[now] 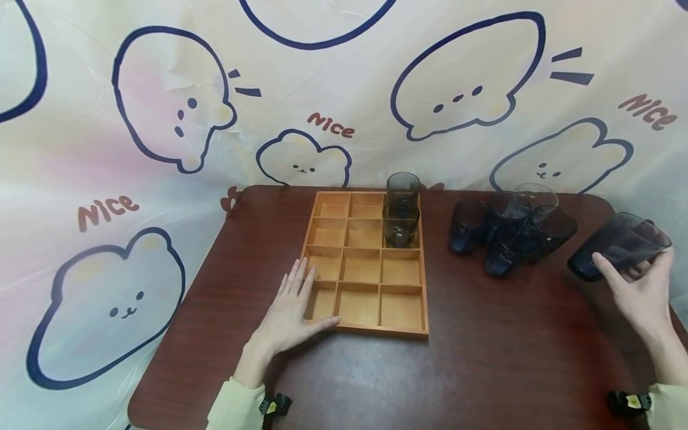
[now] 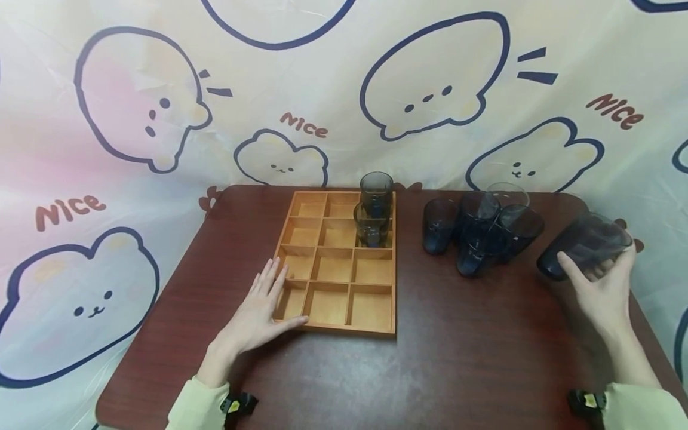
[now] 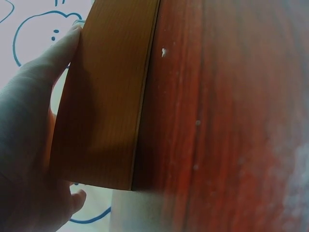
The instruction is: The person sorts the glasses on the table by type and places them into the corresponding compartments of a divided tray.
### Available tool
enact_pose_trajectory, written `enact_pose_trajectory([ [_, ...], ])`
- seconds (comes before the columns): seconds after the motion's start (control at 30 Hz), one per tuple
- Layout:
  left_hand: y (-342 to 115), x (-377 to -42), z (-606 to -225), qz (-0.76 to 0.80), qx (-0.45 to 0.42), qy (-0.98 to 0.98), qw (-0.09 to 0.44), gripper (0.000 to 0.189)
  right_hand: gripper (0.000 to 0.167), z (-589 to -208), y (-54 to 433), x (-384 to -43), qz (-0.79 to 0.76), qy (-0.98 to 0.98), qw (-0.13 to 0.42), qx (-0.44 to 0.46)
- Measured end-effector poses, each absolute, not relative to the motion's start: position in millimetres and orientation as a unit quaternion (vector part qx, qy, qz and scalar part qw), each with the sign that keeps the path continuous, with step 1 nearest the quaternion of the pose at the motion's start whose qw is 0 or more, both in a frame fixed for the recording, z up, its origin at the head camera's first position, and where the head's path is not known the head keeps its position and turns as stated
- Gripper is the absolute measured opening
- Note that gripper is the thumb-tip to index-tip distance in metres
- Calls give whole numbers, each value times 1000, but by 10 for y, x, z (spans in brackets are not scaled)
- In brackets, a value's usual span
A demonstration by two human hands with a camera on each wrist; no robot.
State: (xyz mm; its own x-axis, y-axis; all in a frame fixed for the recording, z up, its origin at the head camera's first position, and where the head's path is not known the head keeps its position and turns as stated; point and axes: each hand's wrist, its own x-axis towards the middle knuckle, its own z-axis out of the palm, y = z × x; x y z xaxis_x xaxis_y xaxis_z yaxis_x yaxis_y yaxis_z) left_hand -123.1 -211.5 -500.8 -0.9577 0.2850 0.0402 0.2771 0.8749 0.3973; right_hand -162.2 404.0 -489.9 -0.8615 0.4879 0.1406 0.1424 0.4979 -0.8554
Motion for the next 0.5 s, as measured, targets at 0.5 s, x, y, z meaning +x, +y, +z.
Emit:
enact_pose_trajectory([
  [0.5,-2110,-1241,-5009,204,144,968,15,125,88,-4819,3889,-1417,463,-849,207,-151],
])
